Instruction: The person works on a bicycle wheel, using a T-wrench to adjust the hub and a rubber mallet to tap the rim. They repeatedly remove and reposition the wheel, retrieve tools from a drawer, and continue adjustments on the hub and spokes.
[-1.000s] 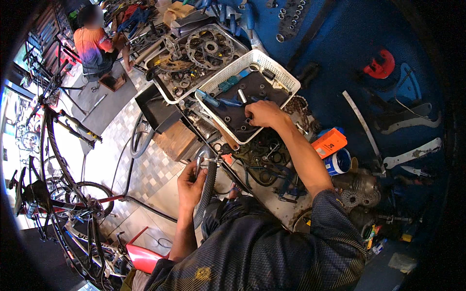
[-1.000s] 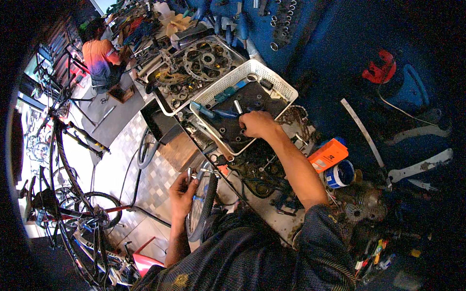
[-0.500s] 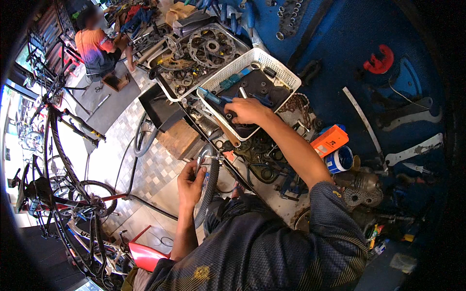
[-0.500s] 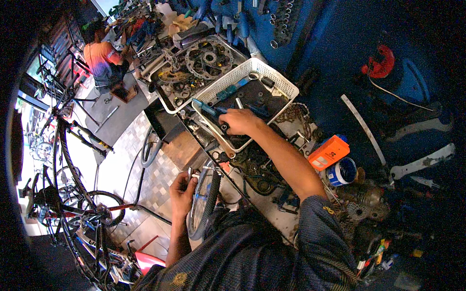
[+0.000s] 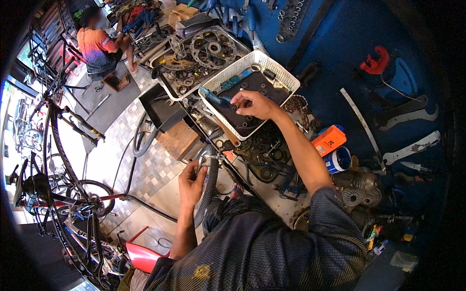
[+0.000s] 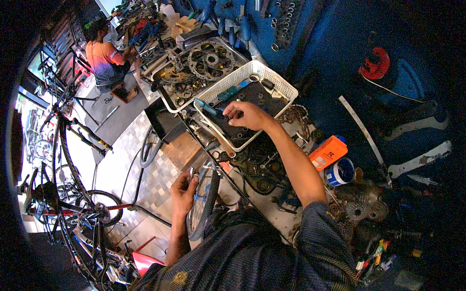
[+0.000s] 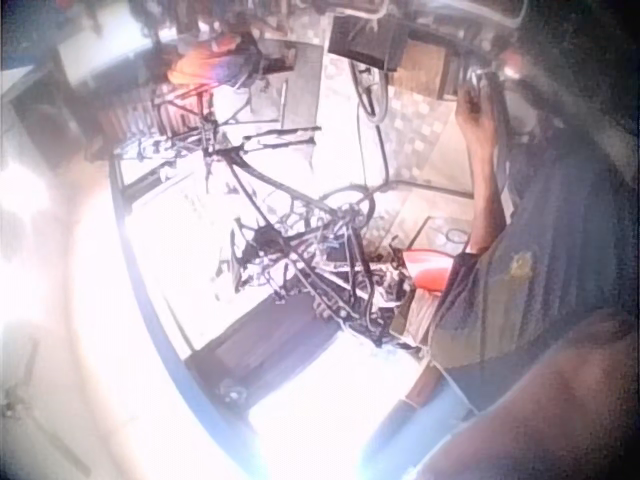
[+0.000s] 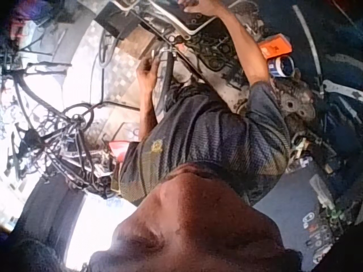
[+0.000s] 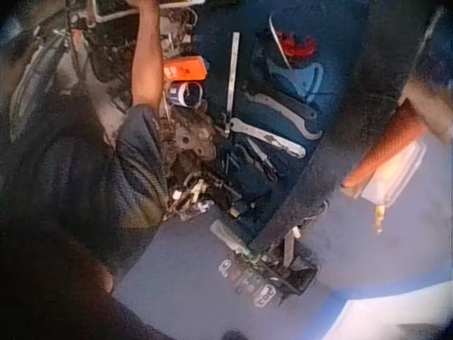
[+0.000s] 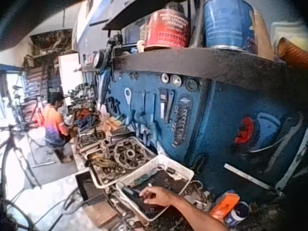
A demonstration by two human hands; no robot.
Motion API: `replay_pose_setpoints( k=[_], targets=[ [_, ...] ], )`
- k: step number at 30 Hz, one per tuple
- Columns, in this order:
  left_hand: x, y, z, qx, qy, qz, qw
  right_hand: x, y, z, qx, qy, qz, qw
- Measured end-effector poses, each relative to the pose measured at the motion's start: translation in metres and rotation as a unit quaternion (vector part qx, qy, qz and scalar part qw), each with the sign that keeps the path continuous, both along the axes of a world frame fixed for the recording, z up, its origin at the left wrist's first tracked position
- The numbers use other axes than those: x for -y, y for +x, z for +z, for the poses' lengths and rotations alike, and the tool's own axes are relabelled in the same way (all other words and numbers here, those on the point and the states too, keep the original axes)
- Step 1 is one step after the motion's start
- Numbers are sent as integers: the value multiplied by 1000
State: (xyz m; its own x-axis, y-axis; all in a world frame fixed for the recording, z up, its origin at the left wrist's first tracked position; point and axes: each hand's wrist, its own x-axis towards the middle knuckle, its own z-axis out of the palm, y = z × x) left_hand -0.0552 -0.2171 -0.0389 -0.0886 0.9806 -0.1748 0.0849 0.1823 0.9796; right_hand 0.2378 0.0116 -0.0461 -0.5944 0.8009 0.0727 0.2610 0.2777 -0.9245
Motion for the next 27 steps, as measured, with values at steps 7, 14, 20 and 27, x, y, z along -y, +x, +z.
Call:
replay_pose_setpoints(
  k=[7, 14, 20, 27],
  targets=[
    [-2, 9, 19, -46, 11, 20, 999, 43, 31, 39, -178, -98, -104, 974],
    [-5, 28, 30, -128, 154, -179, 963, 173, 28, 83, 16, 37, -132, 990],
    [-2, 45, 37, -151, 149, -241, 947, 179, 22, 72, 85, 48, -242, 965],
    [28, 47, 27, -118, 119, -235, 957, 55, 14, 38, 312, 174, -193, 914]
  ],
)
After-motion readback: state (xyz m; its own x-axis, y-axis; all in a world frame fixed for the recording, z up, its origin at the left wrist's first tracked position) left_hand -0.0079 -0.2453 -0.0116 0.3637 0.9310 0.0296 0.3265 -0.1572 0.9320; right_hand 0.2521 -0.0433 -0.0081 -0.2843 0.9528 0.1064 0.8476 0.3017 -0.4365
